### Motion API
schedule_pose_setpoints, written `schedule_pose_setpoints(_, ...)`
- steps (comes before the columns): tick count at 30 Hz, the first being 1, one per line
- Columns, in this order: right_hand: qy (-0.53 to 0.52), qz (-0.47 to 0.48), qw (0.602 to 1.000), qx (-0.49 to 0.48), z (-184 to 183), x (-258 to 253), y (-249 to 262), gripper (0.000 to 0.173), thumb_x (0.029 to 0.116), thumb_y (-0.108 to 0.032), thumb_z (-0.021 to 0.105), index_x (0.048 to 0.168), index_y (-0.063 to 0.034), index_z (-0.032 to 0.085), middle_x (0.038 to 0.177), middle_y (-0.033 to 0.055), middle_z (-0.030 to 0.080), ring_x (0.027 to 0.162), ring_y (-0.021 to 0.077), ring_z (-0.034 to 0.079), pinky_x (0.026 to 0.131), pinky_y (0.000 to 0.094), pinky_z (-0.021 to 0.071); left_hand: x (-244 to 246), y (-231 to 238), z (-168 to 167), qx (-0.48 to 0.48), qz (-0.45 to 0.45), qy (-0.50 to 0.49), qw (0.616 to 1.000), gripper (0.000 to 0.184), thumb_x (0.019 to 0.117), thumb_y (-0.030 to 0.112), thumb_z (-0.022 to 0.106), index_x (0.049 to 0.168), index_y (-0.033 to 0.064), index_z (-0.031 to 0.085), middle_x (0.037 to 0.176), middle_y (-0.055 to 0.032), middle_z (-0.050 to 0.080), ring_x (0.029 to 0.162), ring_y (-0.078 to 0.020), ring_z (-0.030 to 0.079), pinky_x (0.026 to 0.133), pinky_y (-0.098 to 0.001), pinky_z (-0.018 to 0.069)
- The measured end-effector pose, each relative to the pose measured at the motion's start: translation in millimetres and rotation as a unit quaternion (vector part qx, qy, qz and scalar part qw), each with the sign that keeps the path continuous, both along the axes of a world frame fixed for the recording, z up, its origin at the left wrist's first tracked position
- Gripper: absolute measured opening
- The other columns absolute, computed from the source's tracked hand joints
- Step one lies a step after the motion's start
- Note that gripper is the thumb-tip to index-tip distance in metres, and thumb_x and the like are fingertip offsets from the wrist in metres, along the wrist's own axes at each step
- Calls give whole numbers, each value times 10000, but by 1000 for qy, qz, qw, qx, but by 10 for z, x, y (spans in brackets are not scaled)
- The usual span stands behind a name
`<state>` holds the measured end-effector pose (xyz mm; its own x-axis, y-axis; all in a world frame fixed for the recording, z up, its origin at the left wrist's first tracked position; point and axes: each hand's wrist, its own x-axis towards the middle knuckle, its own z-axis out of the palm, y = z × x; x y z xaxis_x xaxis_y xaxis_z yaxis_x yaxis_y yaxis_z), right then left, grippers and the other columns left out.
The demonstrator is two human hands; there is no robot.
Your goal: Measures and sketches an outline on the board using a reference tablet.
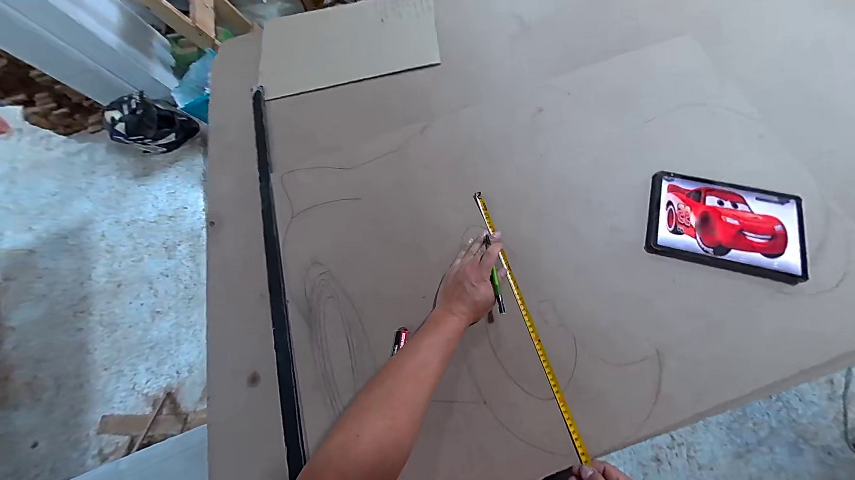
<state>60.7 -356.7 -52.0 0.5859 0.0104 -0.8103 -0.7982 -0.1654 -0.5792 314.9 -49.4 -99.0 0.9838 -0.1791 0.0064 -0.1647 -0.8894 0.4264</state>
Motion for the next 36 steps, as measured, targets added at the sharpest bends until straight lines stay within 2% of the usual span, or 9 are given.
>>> schedule_pose_setpoints(5, 16, 17, 999, -25, 36, 33, -29, 255, 1057, -177, 552, 1045, -40, 767, 931, 67, 791, 765, 160, 728, 717, 357, 595, 12, -24, 9, 10, 9, 7, 1000, 539, 1083, 398, 451, 1576, 183, 422, 1681, 64, 318, 1570, -135, 224, 1294, -392, 193)
schedule_pose_setpoints(13, 13, 27, 996, -85, 32, 18, 32, 244, 1028, -280, 611, 948, -146, 800, 885, -5, 795, 755, 146, 742, 710, 386, 613, 18, -22, -14, 13, 7, -7, 1000, 531, 1088, 404, 419, 1562, 165, 430, 1676, 67, 328, 1572, -126, 211, 1297, -387, 180)
schedule_pose_setpoints(19, 16, 22, 997, -66, 11, -6, 57, 245, 1027, -277, 616, 951, -140, 805, 897, 5, 798, 763, 154, 745, 723, 390, 614, 6, -21, 2, 12, 21, -1, 1000, 513, 1097, 362, 397, 1574, 173, 411, 1676, 71, 327, 1572, -118, 208, 1298, -383, 182)
schedule_pose_setpoints(22, 27, 13, 998, -56, 19, -15, 100, 246, 1026, -266, 615, 954, -122, 802, 890, 24, 796, 759, 173, 749, 722, 402, 623, -43, 17, -28, -6, 44, -6, 999, 497, 1104, 336, 395, 1575, 180, 418, 1657, 61, 370, 1559, -128, 256, 1287, -383, 219)
schedule_pose_setpoints(27, 17, 42, 998, -51, -79, -101, 222, 267, 1018, -336, 607, 933, -178, 804, 884, -31, 792, 771, 134, 740, 724, 393, 616, -166, 152, -53, -33, 67, -16, 997, 450, 1091, 298, 440, 1516, 160, 495, 1629, 27, 420, 1534, -166, 329, 1275, -408, 267)
schedule_pose_setpoints(29, -3, 74, 996, -53, -91, -53, 259, 279, 1024, -362, 579, 952, -197, 793, 896, -48, 777, 797, 122, 729, 750, 401, 616, -145, 196, 7, -25, 75, 9, 997, 473, 1098, 328, 418, 1551, 196, 447, 1637, 9, 406, 1532, -195, 337, 1257, -445, 295)
schedule_pose_setpoints(30, 8, 87, 995, -53, -52, -53, 274, 283, 1036, -365, 566, 969, -202, 788, 904, -52, 771, 812, 117, 724, 770, 404, 611, -151, 203, 38, -17, 77, 22, 997, 493, 1099, 343, 412, 1572, 207, 422, 1631, -18, 416, 1516, -227, 370, 1225, -476, 344)
schedule_pose_setpoints(33, 47, 79, 994, -58, 1, -118, 320, 276, 1050, -356, 570, 967, -234, 802, 902, -80, 784, 820, 90, 736, 784, 393, 618, -204, 200, 52, -22, 63, 16, 998, 477, 1090, 335, 421, 1530, 157, 469, 1608, -19, 452, 1503, -200, 392, 1240, -436, 325)
schedule_pose_setpoints(36, 39, 56, 996, -58, -42, -159, 344, 274, 1051, -358, 581, 942, -240, 803, 884, -98, 785, 805, 76, 729, 762, 385, 602, -159, 191, 25, -33, 54, -13, 998, 463, 1081, 294, 438, 1504, 112, 482, 1585, -41, 476, 1489, -190, 408, 1257, -408, 295)
